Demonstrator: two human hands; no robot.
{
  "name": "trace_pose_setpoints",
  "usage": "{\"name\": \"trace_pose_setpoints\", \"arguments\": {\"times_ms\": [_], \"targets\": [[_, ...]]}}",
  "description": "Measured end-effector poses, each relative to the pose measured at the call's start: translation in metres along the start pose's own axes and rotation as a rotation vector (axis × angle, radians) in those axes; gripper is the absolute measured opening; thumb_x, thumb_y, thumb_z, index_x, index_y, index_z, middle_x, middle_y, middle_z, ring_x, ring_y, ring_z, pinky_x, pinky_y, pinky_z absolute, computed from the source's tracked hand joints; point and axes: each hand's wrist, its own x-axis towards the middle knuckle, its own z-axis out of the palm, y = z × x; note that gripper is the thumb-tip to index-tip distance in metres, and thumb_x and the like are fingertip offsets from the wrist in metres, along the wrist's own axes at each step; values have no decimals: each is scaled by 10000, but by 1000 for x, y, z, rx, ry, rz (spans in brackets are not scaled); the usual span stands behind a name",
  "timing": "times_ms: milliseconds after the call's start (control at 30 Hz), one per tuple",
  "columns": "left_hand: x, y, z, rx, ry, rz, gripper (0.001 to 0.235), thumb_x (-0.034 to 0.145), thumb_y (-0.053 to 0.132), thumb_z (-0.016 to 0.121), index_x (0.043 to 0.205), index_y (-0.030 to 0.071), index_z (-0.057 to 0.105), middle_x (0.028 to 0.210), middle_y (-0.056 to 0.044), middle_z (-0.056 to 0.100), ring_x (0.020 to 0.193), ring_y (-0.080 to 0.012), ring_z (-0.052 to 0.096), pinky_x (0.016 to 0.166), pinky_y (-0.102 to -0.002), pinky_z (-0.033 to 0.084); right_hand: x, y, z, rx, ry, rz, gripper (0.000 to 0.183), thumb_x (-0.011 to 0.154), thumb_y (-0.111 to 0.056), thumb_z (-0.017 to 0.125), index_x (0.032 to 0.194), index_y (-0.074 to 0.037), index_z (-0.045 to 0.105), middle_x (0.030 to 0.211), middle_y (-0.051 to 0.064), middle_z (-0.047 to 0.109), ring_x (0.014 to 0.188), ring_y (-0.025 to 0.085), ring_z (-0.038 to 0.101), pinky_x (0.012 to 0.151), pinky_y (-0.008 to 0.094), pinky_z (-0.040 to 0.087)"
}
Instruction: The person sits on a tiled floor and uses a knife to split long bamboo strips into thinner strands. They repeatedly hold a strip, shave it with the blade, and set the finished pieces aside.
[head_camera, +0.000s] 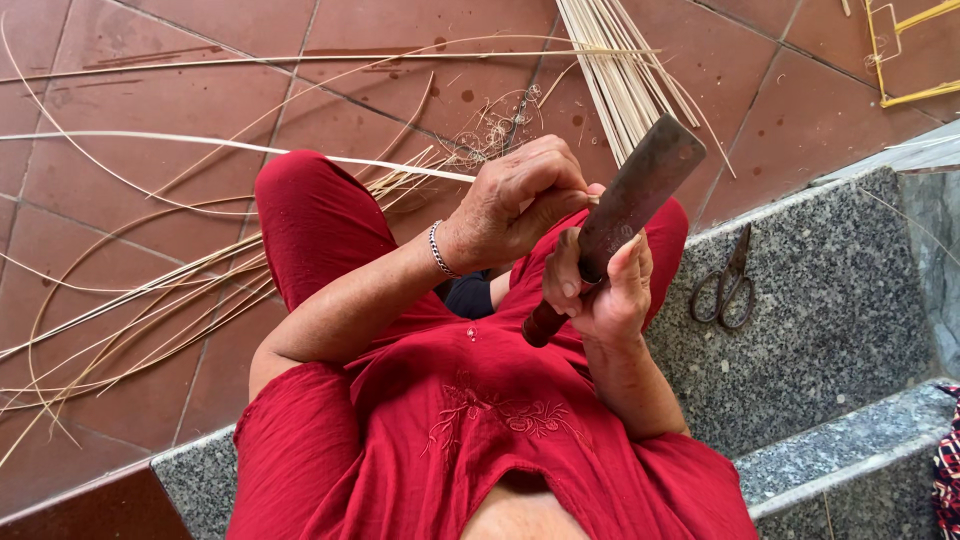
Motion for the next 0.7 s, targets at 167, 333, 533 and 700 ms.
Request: {"name": "trace_pose_setpoints", "arguments": {"times_ms": [167, 333, 533, 700], "targets": [[4, 2, -8, 33, -64, 3, 163, 1004, 56, 753, 981, 39, 593, 906, -81, 619, 855, -254, 619, 766, -365, 518, 2, -9, 0, -49, -32, 30, 534, 1166, -416, 460, 1577, -77, 421, 669, 93, 487, 430, 119, 393, 402, 255, 359], [9, 2, -12, 100, -98, 65, 181, 1014, 79, 751, 968, 36, 582, 894, -91, 587, 846, -271, 594, 765, -389, 500, 0, -12, -2, 23, -29, 77, 533, 1157, -409, 471, 1571, -77, 427, 672, 87, 488, 414, 101, 380, 404, 258, 365], [11, 1, -17, 126, -154, 79, 163, 1023, 94, 742, 970, 45, 596, 885, -92, 578, 841, -283, 586, 761, -393, 497, 1, -13, -10, 68, -39, 128, 536, 1142, -402, 511, 1568, -84, 446, 692, 83, 484, 399, 102, 367, 423, 282, 367], [10, -6, -18, 126, -180, 62, 163, 1013, 101, 746, 960, 46, 601, 887, -87, 609, 843, -280, 614, 739, -386, 510, 2, -11, -14, 107, -23, 155, 516, 1142, -401, 521, 1550, -90, 463, 655, 82, 489, 403, 99, 368, 378, 258, 358]]}}
